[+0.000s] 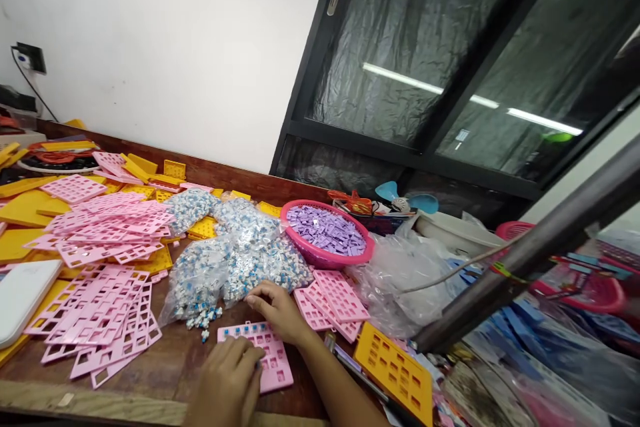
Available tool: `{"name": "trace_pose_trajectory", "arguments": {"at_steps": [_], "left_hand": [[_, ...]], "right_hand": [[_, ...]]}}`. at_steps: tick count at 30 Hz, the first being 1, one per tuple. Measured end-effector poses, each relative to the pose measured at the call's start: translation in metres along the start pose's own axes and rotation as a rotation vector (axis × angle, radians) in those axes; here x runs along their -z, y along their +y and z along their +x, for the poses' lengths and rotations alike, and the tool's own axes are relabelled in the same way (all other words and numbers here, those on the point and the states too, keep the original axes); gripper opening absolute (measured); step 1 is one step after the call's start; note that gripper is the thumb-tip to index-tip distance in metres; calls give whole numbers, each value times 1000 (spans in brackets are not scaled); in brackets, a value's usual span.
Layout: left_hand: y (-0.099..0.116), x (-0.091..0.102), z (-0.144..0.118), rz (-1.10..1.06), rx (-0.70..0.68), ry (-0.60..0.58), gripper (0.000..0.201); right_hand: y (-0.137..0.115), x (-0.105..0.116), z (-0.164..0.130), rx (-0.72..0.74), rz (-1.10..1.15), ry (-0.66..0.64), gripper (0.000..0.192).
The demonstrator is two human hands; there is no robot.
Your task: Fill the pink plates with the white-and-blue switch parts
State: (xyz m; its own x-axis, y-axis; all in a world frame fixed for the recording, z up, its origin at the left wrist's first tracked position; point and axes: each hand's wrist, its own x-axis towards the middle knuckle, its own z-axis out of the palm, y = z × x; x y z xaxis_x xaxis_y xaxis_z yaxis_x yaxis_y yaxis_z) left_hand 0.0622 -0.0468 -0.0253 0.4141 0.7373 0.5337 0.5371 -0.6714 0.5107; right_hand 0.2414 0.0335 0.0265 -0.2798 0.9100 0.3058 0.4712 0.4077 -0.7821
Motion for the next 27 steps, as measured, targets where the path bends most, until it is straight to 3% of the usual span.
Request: {"name": "trace_pose_trajectory", "arguments": {"at_steps": [2,4,9,13,18,27], "left_hand": [[5,-14,5,68,-7,-48,25],[0,-15,8,98,20,-107,25],[-23,24,8,30,240,-174,25],[-37,45,5,-109,274,-148,21],[-49,37,9,-43,268,32,21],[-42,36,19,194,296,-118,25]], "right_hand": [[8,3,1,-13,0,-5,30],[13,3,2,-17,9,5,31],[15,1,2,-14,-4,11,28],[16,-7,1,-39,11,-40,12],[19,-23,1,-38,-77,-34,7],[16,-38,2,22,-138,41,9]]}}
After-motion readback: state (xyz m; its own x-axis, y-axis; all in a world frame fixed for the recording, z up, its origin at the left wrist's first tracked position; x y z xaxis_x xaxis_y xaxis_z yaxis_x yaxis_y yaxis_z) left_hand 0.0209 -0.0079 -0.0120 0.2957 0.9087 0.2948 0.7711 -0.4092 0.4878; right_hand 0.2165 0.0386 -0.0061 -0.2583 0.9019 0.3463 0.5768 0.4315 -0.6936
